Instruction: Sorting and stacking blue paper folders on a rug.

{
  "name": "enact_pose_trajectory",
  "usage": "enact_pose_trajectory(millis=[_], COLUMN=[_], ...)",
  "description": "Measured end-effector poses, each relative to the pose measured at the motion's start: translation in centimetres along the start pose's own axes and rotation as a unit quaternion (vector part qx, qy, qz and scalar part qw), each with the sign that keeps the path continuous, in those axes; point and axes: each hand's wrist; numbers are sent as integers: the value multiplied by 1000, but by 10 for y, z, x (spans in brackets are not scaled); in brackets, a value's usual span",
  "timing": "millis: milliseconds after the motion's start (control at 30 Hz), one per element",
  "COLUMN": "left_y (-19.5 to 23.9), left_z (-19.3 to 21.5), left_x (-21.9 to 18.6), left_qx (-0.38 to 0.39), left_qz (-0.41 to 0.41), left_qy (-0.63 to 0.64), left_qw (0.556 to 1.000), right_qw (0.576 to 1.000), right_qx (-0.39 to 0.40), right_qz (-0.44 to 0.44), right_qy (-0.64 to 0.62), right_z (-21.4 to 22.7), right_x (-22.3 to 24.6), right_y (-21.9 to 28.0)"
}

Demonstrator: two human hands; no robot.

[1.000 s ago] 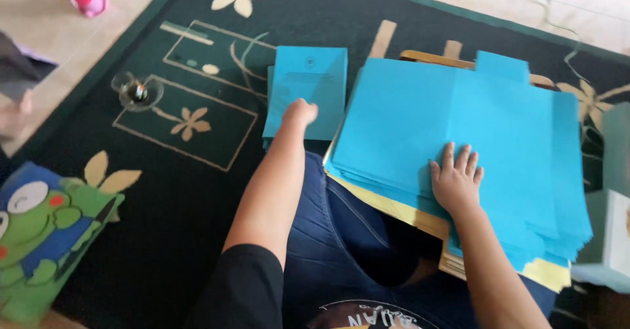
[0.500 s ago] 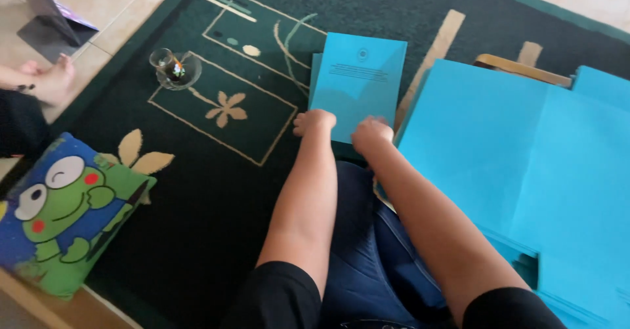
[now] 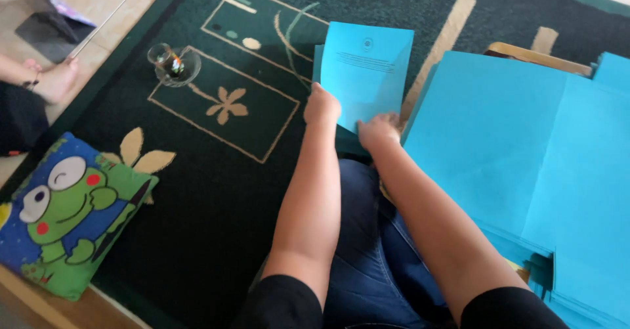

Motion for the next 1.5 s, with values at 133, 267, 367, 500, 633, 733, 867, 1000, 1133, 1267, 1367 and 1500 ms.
enact_pose_trajectory(millis=[133,267,367,500,633,733,867,1000,1133,1267,1367,1500], left_y=[76,134,201,202,284,303,302,306,304,304,305,306], left_z=[55,94,99,3,-71,-130,-187,-185,-183,-180,-178,-174], left_x=[-27,-60,-94,-83,-105,-105,-83,-76,-79,-82,-83,-84], left_qx=[-53,-180,-115,3,222,252,238,257,272,296,299,302], left_qz=[-94,-383,-405,-425,-452,-536,-659,-646,-638,-625,-623,-621], left_qy=[-19,144,219,276,263,157,-59,-163,-150,-166,-166,-160], left_qw=[994,894,880,862,823,790,711,700,704,703,703,705], right_qw=[956,847,760,702,739,800,813,806,813,817,836,855], right_qx=[-188,-246,-352,-449,-446,-394,-359,-254,-248,-223,-215,-196], right_qz=[59,79,91,98,-39,-148,-235,-295,-278,-286,-284,-293], right_qy=[-220,-464,-538,-544,-503,-427,-394,-445,-448,-449,-418,-380], right_z=[17,81,101,69,54,25,-62,-22,-31,-10,-20,-20], right_x=[2,-39,-114,-269,-398,-462,-519,-484,-491,-476,-480,-478], right_y=[2,50,84,141,245,300,304,331,318,327,323,319])
Point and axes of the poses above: each hand's wrist, its own y-axis away from the middle knuckle, its own z-axis out of the back of the hand, x = y × z, and after that the axes turned 12 degrees about y, right-handed
